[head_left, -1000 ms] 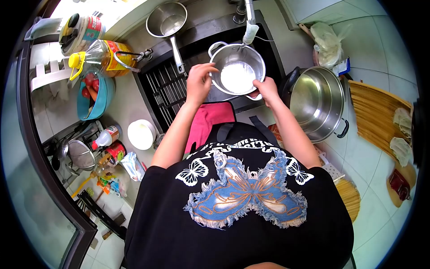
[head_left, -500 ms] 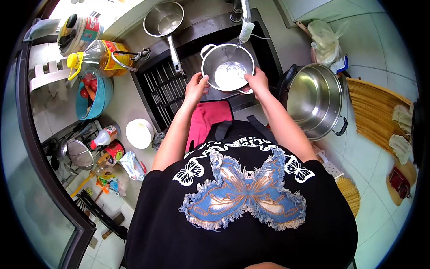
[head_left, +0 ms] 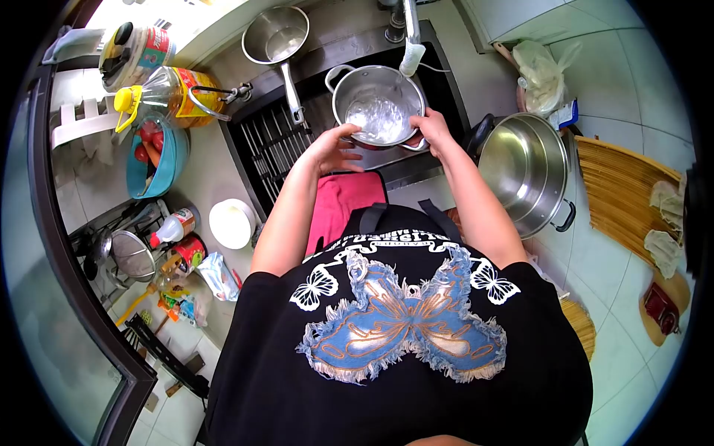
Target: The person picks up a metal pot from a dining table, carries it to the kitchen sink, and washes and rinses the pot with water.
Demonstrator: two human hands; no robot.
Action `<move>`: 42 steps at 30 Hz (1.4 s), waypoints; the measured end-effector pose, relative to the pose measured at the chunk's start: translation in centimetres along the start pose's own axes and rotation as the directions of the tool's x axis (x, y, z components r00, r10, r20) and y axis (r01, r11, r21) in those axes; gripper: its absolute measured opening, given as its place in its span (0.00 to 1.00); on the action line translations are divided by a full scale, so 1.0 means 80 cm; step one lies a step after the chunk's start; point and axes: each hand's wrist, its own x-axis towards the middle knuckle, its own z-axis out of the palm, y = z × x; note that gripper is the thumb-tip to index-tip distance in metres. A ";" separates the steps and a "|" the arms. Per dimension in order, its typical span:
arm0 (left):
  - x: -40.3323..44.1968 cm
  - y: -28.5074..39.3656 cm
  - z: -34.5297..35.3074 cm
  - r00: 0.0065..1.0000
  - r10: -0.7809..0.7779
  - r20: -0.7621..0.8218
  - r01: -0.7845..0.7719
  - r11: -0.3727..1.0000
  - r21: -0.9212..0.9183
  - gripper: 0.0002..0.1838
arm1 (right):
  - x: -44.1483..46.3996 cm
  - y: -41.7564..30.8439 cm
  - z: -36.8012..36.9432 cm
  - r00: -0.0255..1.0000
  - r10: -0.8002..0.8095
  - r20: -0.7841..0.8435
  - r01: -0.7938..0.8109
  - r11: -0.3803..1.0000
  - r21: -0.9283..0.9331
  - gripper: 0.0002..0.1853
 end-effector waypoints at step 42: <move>-0.074 -0.065 0.029 0.932 0.198 -0.303 -0.259 0.949 -0.178 0.22 | -0.027 -0.245 0.016 0.330 -0.661 0.674 0.544 -0.450 -0.708 0.07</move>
